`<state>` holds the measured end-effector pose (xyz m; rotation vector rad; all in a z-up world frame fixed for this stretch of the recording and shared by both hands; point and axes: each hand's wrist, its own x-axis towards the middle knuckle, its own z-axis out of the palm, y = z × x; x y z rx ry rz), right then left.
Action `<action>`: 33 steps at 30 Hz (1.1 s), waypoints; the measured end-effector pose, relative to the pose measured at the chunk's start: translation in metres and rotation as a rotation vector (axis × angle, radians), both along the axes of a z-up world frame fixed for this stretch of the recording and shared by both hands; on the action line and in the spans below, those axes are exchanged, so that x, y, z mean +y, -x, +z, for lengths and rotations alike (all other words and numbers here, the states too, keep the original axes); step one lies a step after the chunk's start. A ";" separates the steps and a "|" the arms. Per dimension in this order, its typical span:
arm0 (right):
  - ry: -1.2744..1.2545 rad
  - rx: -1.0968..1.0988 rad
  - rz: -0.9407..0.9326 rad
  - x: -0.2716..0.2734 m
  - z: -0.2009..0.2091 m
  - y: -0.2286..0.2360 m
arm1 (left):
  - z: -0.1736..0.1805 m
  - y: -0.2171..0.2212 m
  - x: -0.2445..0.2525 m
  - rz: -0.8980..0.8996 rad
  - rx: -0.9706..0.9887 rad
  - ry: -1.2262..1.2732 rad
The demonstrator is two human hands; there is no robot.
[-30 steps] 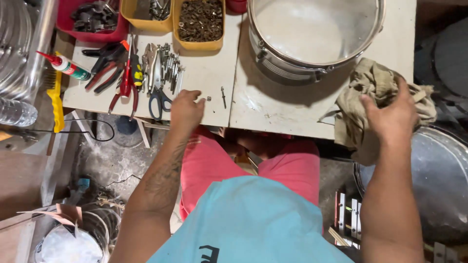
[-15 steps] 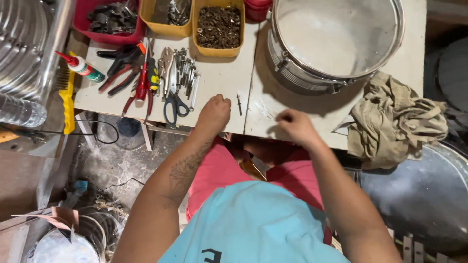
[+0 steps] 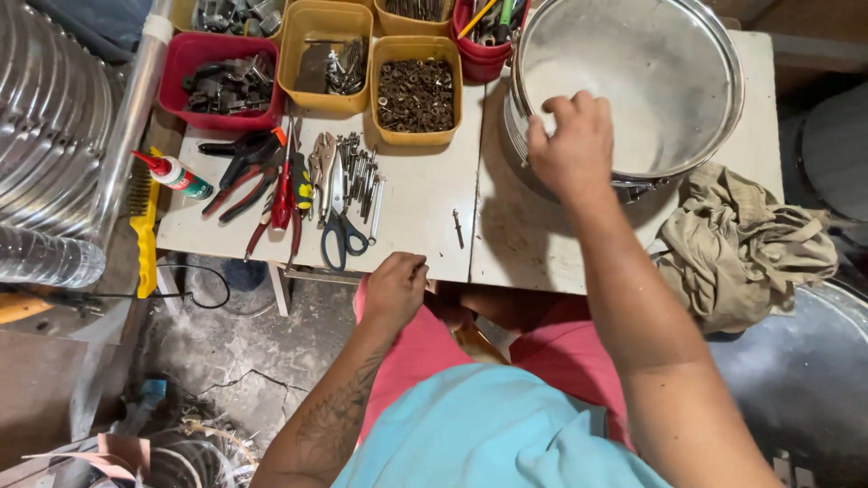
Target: The person places a metal drum shell on a workbench, inserts tension rods into the lugs, and tightens them by hand. They then use a drum key to further tighten the rods around the rim.
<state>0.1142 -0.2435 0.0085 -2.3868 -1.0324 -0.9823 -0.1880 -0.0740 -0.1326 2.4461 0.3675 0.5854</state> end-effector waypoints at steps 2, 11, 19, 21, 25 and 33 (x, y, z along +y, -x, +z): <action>0.016 0.011 -0.007 -0.007 -0.006 -0.016 | -0.005 -0.002 0.002 0.000 -0.033 0.006; 0.194 0.412 0.122 0.038 -0.069 0.100 | 0.014 -0.016 0.001 0.078 0.120 0.392; 0.360 0.762 0.082 0.063 -0.125 0.113 | 0.030 -0.003 0.002 0.278 0.218 0.604; 0.360 0.775 0.133 0.064 -0.113 0.112 | 0.047 -0.002 0.002 0.345 0.242 0.715; 0.301 0.863 0.130 0.064 -0.122 0.107 | 0.040 -0.008 0.002 0.360 0.194 0.788; -0.027 1.253 0.107 0.065 -0.124 0.086 | 0.057 -0.032 0.002 0.327 0.100 0.817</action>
